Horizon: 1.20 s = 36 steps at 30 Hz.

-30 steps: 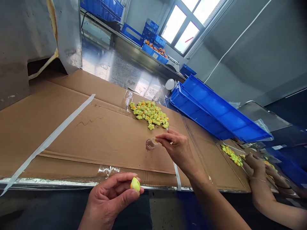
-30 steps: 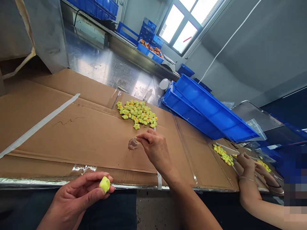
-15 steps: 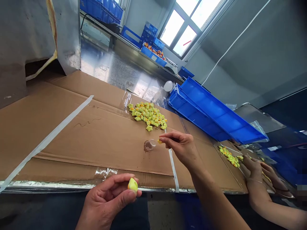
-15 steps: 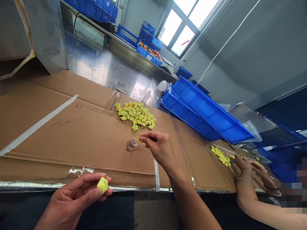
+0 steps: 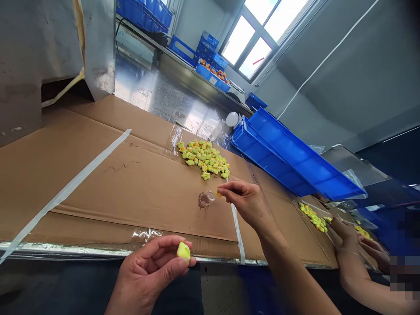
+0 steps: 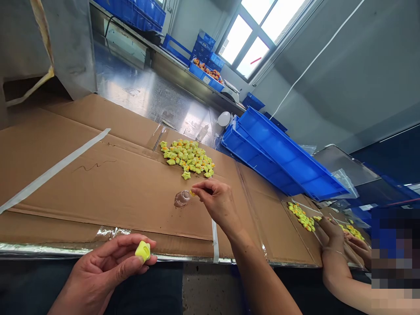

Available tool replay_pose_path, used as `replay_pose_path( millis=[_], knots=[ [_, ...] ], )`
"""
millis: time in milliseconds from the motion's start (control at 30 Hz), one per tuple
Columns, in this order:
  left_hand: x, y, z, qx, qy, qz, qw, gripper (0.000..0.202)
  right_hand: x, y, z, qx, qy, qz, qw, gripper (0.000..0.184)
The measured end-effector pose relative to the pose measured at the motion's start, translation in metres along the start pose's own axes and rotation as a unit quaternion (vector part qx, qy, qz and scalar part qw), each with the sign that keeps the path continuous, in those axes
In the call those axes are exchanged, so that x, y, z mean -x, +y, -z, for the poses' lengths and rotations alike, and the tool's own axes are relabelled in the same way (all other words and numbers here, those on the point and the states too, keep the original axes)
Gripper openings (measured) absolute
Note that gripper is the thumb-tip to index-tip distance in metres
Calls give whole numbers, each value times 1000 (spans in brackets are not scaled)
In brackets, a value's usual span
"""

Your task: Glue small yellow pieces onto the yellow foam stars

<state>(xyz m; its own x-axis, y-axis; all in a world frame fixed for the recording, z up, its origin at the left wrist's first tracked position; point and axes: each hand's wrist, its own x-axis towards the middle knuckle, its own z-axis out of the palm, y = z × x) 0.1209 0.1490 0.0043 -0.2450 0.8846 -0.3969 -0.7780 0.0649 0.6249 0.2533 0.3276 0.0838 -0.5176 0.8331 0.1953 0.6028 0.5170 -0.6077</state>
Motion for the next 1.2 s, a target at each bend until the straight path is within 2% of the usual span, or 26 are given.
replay_pose_path(
  millis=[400,700,1000,1200],
  knots=[
    [-1,-2,0,34,0,-7,999,22,-2,-4,-1,74,-13,36,997,15],
    [-2,-2,0,34,-3,-8,999,23,-1,-3,0,83,-19,46,995,14],
    [-2,0,1,-2,-4,-17,1000,25,2,2,16,6,-3,28,1000,10],
    [-4,0,-6,43,-21,-2,999,28,25,-19,26,-112,8,11,994,7]
  ],
)
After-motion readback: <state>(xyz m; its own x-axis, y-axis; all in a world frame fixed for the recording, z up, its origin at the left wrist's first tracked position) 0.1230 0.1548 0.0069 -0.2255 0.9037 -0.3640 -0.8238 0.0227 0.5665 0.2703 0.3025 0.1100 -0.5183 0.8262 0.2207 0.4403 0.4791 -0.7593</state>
